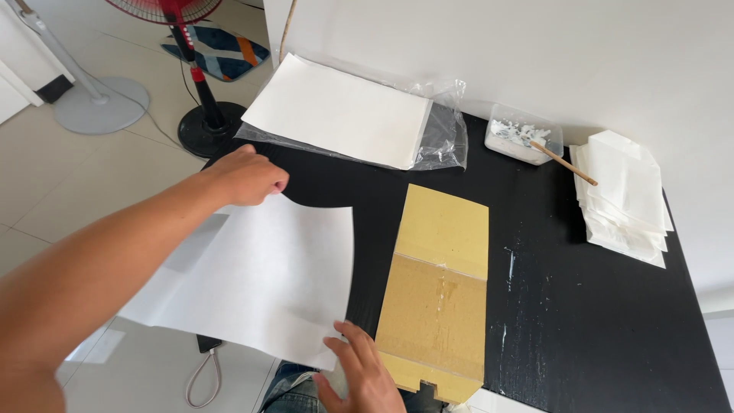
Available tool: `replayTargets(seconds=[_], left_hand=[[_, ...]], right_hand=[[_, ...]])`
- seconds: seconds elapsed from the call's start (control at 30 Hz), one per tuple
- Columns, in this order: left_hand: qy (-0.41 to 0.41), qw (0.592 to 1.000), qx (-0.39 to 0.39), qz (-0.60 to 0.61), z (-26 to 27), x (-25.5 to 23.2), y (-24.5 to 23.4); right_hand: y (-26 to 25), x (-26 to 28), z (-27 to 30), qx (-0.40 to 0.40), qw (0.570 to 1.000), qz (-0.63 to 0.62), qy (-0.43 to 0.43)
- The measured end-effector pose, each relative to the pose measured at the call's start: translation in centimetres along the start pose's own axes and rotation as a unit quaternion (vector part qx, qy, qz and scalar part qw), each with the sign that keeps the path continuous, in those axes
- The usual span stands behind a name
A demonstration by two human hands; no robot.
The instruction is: Manually assembling paper bags by folding paper around a template and applying glue with a brush.
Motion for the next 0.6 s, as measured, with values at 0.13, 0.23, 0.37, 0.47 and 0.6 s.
replayTargets(seconds=[0.13, 0.23, 0.37, 0.47, 0.6], left_hand=[[0.024, 0.998, -0.055, -0.004, -1.3, -1.8, 0.1], [0.034, 0.996, -0.077, 0.004, -1.5, -3.4, 0.8], [0.035, 0.991, -0.126, -0.011, -2.8, -3.4, 3.6], [0.016, 0.982, -0.184, -0.050, -1.8, -3.5, 2.9], [-0.028, 0.940, -0.317, -0.122, 1.7, -5.4, 1.1]], right_hand=[[-0.2, 3.4, -1.2, 0.004, 0.995, 0.075, -0.070], [2.3, 0.2, -3.6, 0.043, 0.983, 0.172, -0.040], [2.7, -0.9, -4.7, 0.012, 0.978, 0.203, -0.049], [3.3, -1.4, -5.0, 0.034, 0.975, 0.217, -0.034], [3.4, -1.9, -4.8, 0.009, 0.970, 0.240, -0.035]])
Point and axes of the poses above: each hand's wrist, its own z-axis away from the middle knuckle, its own y-axis out of the palm, x = y × z, the point moved 7 cm from there along -z, towards the middle knuckle, and after that the axes turned 2 degrees about x, right-handed, at the moved point
